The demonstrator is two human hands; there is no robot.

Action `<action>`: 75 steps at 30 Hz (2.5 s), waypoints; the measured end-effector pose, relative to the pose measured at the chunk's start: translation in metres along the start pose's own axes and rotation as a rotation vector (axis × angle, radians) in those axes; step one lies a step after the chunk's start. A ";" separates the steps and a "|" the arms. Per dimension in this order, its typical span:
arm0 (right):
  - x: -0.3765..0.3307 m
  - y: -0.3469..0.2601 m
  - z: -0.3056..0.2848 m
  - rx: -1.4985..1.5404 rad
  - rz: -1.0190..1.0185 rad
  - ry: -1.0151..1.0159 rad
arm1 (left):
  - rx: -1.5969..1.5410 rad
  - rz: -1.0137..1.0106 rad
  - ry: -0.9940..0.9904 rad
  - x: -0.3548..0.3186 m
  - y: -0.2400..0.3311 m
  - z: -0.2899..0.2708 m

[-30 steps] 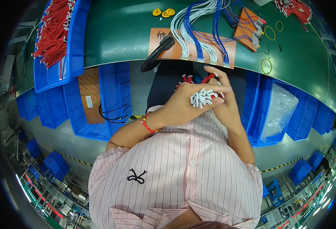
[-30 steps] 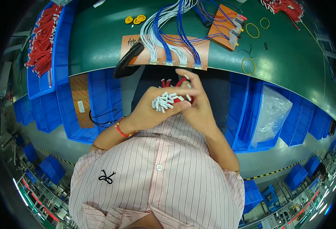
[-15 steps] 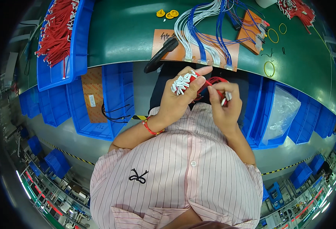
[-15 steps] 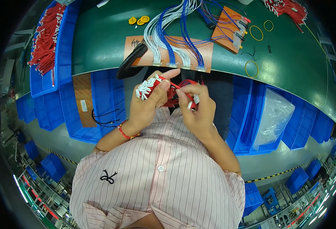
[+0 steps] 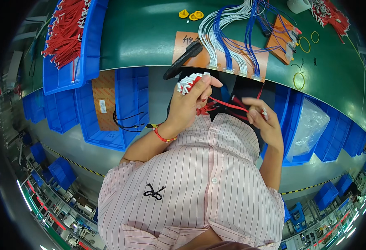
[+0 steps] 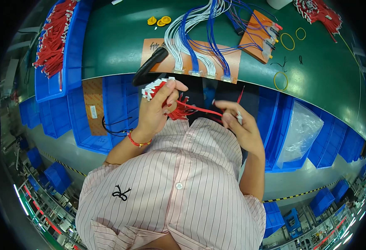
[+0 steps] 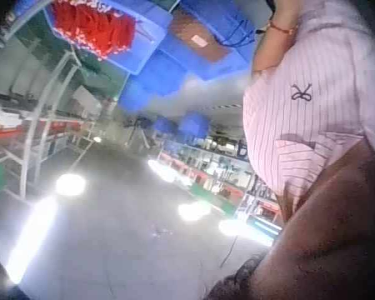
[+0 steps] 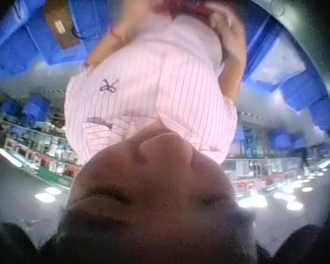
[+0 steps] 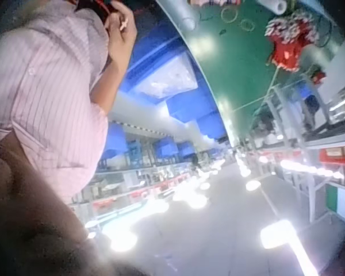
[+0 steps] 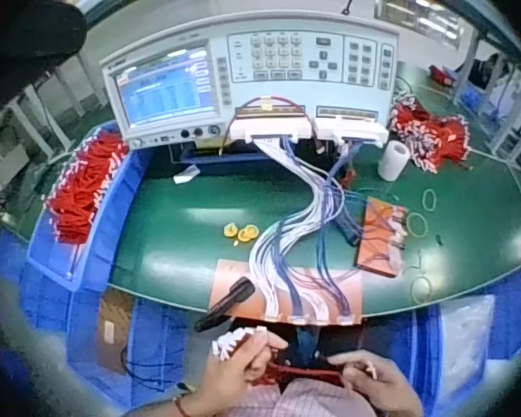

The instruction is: The person is bundling, checking, and organizing groups of red and blue wires at an electronics assembly station.

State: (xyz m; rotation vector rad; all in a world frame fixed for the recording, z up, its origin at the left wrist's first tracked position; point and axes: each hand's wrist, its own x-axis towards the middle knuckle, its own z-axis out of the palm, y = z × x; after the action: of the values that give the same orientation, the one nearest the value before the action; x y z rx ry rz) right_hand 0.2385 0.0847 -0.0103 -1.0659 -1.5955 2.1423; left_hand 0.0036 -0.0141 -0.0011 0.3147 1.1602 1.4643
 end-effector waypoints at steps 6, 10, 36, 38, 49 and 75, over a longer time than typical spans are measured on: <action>-0.005 0.021 -0.029 0.446 -0.071 0.141 | -0.007 -0.018 0.009 0.006 -0.002 -0.001; -0.001 0.017 -0.018 0.691 -0.162 0.005 | 0.021 -0.037 0.016 0.009 -0.001 0.004; 0.037 -0.021 0.038 0.216 -0.075 0.459 | -0.015 0.017 0.012 0.016 0.005 0.007; 0.038 -0.021 0.037 0.297 -0.069 0.429 | 0.027 -0.004 -0.053 0.018 0.008 -0.002; 0.041 -0.022 0.046 0.593 -0.041 0.389 | 0.028 0.009 0.021 0.004 0.002 -0.004; 0.021 -0.019 0.053 -0.034 -0.239 0.303 | 0.263 0.060 -0.236 -0.013 0.001 0.028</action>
State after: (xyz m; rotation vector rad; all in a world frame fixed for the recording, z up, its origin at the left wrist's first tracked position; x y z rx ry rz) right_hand 0.1836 0.0657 0.0053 -1.0872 -1.5325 1.7152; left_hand 0.0279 -0.0117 0.0178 0.6904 1.1575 1.2861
